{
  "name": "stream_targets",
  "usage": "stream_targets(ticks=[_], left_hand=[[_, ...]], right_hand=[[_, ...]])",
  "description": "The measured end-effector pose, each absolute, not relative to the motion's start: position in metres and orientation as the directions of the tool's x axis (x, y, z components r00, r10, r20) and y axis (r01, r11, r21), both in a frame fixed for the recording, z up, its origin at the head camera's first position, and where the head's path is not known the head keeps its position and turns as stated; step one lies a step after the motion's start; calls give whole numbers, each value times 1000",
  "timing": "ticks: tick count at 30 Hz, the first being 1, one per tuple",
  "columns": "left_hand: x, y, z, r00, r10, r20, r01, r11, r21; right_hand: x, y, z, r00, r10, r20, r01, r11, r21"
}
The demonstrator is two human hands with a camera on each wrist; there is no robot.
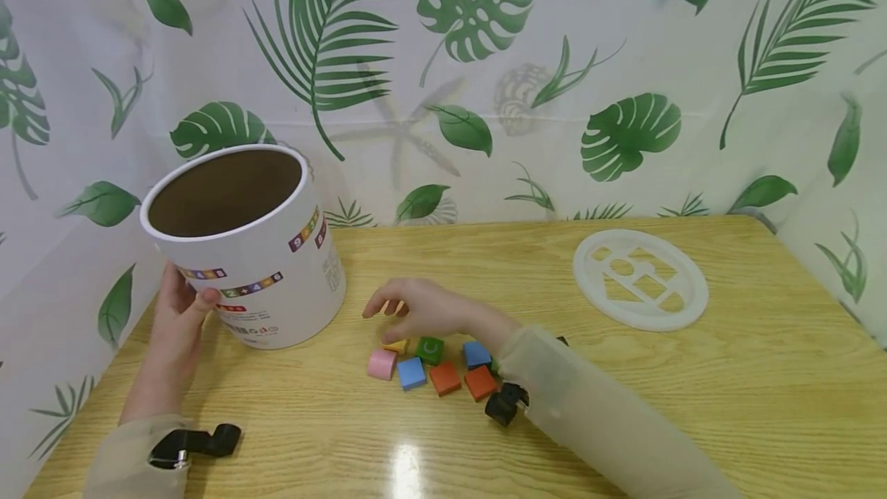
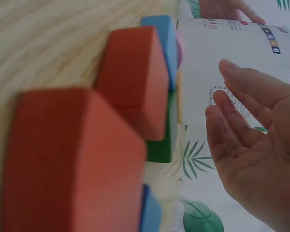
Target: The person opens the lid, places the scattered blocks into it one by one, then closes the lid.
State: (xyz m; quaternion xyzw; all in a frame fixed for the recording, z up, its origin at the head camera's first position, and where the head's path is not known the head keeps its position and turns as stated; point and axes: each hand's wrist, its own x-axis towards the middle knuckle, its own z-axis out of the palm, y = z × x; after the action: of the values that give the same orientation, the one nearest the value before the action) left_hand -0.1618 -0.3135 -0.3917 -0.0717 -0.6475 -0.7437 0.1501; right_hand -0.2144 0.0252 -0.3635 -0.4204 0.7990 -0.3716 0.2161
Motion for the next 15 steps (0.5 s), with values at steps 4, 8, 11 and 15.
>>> stream_targets(ticks=[4, 8, 11, 15], left_hand=[[-162, -313, -391, -946, -129, 298, 314, -123, 941], [-160, -312, -391, -950, -128, 285, 300, -118, 947], [-160, -312, -390, -953, -121, 277, 291, -110, 950], [-160, -312, -388, -951, -106, 289, 300, -106, 948]], right_hand=[[-214, 27, -370, -558, -826, -75, -490, 401, -774], [-214, 28, -377, -569, -814, -113, -492, 448, -747], [-213, 30, -381, -573, -811, -121, -510, 469, -721], [-214, 31, -385, -568, -817, -97, -541, 459, -704]])
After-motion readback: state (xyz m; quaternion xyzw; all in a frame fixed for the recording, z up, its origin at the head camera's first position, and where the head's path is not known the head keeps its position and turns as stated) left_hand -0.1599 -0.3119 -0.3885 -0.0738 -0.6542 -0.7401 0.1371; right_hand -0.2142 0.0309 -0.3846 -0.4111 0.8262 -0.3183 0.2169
